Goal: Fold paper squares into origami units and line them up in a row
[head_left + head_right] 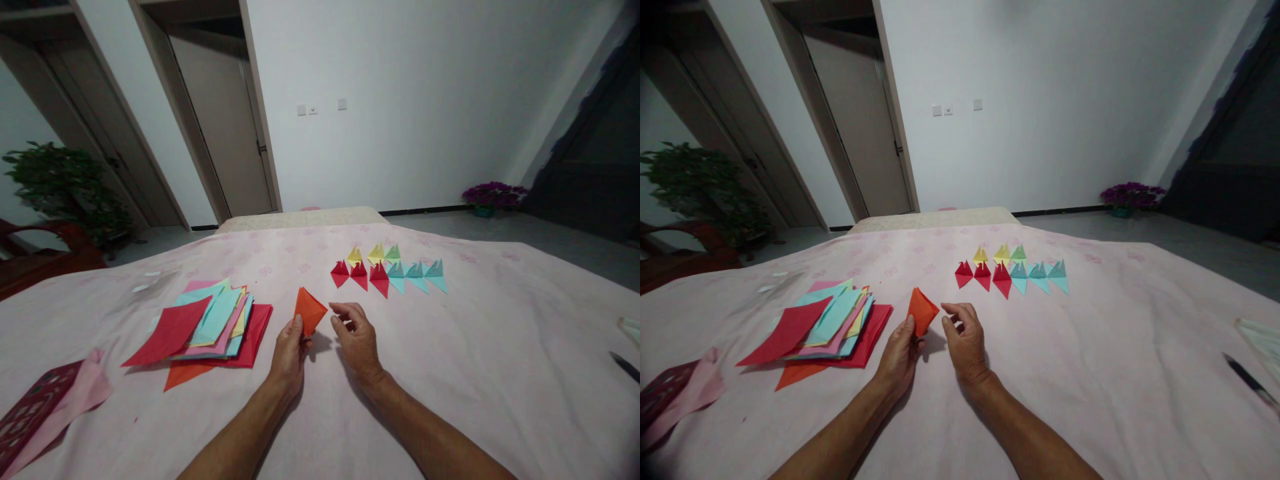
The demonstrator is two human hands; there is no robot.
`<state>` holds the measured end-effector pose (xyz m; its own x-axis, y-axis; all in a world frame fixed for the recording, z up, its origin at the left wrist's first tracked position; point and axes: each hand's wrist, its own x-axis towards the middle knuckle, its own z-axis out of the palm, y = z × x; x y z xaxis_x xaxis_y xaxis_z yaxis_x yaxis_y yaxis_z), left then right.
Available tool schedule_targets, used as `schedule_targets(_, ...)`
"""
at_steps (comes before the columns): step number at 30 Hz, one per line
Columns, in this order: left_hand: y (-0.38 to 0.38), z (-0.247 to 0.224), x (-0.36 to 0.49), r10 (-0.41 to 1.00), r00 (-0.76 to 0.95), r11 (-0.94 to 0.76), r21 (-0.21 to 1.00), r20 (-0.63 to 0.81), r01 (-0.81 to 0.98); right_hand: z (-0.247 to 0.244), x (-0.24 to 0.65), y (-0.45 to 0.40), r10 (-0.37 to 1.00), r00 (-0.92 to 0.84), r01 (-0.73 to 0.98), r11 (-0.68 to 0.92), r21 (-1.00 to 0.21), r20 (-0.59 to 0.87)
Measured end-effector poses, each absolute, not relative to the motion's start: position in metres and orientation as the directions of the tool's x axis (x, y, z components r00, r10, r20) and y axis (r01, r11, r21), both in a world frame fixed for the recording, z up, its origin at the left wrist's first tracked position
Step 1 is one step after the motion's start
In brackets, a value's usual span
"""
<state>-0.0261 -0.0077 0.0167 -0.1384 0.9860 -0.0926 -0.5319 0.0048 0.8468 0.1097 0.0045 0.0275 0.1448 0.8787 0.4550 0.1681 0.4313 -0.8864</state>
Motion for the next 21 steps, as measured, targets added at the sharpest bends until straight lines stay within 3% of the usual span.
schedule_targets(12, -0.005, 0.012, -0.028, 0.995, -0.088, 0.003, 0.864, -0.055, -0.503, 0.037, 0.117, 0.005, 0.742, -0.024, 0.235, 0.656, -0.718, 0.670)
schedule_targets(21, -0.005, 0.015, -0.028, 0.995, -0.073, 0.021, 0.835, -0.073, -0.550, 0.037, 0.118, 0.003, 0.708, -0.063, 0.263, 0.692, -0.672, 0.704)
